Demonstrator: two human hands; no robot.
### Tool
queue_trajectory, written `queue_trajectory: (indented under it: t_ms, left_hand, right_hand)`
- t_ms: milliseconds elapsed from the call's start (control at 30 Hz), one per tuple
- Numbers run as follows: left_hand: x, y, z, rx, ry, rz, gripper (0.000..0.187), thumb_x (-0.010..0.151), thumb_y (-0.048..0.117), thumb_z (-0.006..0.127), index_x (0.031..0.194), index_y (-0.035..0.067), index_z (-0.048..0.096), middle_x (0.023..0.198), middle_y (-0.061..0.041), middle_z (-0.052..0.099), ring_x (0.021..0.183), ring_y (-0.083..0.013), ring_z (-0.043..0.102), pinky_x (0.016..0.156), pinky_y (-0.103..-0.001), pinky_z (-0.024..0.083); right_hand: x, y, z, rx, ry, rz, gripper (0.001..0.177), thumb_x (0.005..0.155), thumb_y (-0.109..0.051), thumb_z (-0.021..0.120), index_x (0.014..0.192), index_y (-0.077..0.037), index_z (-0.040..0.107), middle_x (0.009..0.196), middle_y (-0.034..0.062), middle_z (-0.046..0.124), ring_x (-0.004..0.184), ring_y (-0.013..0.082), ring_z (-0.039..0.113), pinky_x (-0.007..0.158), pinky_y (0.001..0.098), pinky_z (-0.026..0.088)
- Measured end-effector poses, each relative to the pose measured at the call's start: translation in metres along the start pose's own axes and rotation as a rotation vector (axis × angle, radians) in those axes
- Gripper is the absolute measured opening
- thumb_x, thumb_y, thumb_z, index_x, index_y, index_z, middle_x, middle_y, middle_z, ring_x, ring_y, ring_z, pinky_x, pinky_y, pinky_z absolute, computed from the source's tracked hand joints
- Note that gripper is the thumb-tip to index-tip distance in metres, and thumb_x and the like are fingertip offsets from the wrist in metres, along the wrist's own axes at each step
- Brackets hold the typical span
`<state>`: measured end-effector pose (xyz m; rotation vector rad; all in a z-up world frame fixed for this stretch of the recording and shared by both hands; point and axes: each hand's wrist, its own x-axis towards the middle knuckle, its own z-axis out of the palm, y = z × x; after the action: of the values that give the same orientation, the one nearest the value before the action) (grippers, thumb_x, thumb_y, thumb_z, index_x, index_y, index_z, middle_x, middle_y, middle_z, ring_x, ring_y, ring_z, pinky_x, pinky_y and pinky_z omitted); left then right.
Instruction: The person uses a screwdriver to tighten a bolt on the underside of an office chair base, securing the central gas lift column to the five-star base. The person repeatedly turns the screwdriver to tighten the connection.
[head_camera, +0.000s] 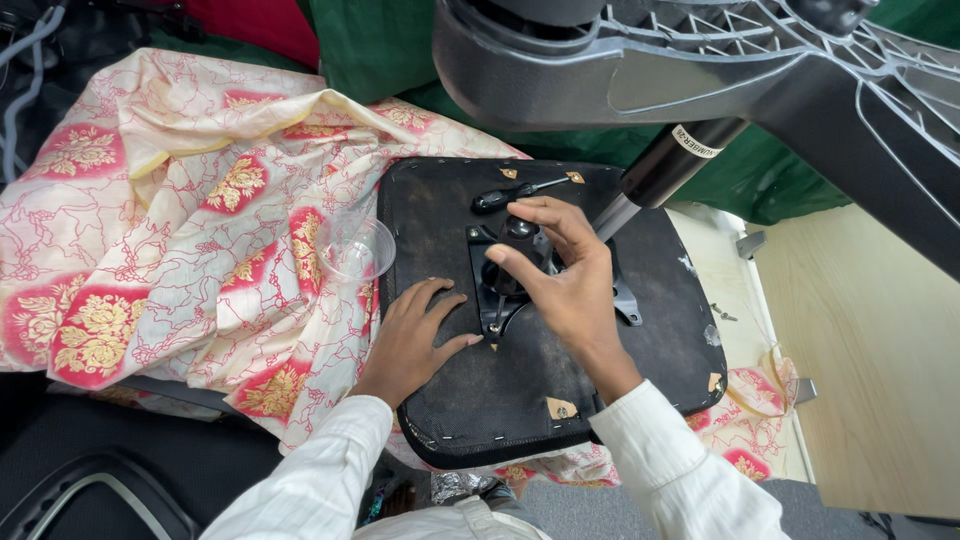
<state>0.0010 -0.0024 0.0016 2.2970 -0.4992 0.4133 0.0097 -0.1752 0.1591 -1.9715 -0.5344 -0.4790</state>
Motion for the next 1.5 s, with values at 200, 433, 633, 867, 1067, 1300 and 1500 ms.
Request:
queue_trajectory:
  t_ms: [200,433,633,867,1067,1300,1500]
  left_hand:
    - [-0.002,-0.001,0.001,-0.004,0.006,-0.002,0.061,0.082,0.048,0.076,0.128,0.010,0.067,0.142,-0.009,0.054,0.138,-0.0291,0.046,0.111,-0.047,0.038]
    - [-0.001,-0.002,0.002,-0.002,-0.009,-0.015,0.061,0.082,0.049,0.076,0.128,0.010,0.066,0.142,-0.009,0.053,0.137,-0.0292,0.045,0.111,-0.047,0.037]
    - [0.000,-0.001,0.000,-0.010,-0.007,-0.014,0.061,0.082,0.049,0.076,0.128,0.010,0.066,0.142,-0.009,0.053,0.137,-0.0302,0.045,0.111,-0.047,0.037]
    - [-0.002,0.000,0.000,-0.039,0.024,0.014,0.058,0.083,0.046,0.077,0.126,0.009,0.067,0.142,-0.010,0.054,0.137,-0.0312,0.046,0.110,-0.047,0.038]
    - [-0.001,-0.001,0.004,-0.022,0.048,0.014,0.056,0.083,0.043,0.078,0.126,0.009,0.067,0.141,-0.011,0.053,0.136,-0.0320,0.046,0.110,-0.047,0.037]
    - [0.005,0.014,0.022,-0.066,0.004,0.080,0.033,0.086,0.027,0.075,0.117,0.015,0.076,0.129,-0.010,0.057,0.127,-0.0296,0.050,0.115,-0.052,0.028]
    - [0.014,0.018,0.025,-0.123,-0.036,0.019,0.023,0.088,0.025,0.073,0.108,0.014,0.078,0.110,-0.005,0.063,0.116,-0.0260,0.054,0.106,-0.045,0.036]
  right_hand:
    - [-0.006,-0.005,0.017,-0.075,0.146,0.011,0.029,0.084,-0.017,0.088,0.105,-0.008,0.070,0.112,0.0019,0.059,0.110,0.0139,0.067,0.104,0.0325,0.058]
    - [-0.008,-0.008,0.009,-0.064,0.081,0.098,0.027,0.089,-0.012,0.081,0.115,-0.008,0.074,0.107,0.0008,0.063,0.107,0.0125,0.067,0.101,0.0310,0.056]
    - [-0.008,-0.003,-0.006,0.139,-0.107,0.125,0.030,0.100,-0.010,0.066,0.130,-0.007,0.066,0.122,0.0044,0.065,0.120,0.0150,0.064,0.109,0.0321,0.051]
    - [-0.010,0.007,-0.009,0.190,-0.197,0.099,0.030,0.106,-0.012,0.057,0.136,-0.007,0.061,0.138,0.0045,0.065,0.135,0.0170,0.059,0.118,0.0346,0.045]
    - [-0.015,0.014,-0.007,0.006,0.010,0.158,0.050,0.093,-0.009,0.073,0.139,-0.011,0.055,0.130,0.0057,0.061,0.122,0.0168,0.063,0.104,0.0341,0.054]
    - [-0.031,0.018,-0.017,-0.033,0.190,0.275,0.062,0.093,-0.008,0.074,0.147,-0.012,0.044,0.124,0.0059,0.063,0.109,0.0137,0.065,0.089,0.0287,0.058]
    - [-0.032,0.018,-0.021,0.017,0.235,0.208,0.055,0.094,-0.004,0.074,0.143,-0.009,0.049,0.128,0.0070,0.063,0.114,0.0140,0.064,0.094,0.0288,0.058]
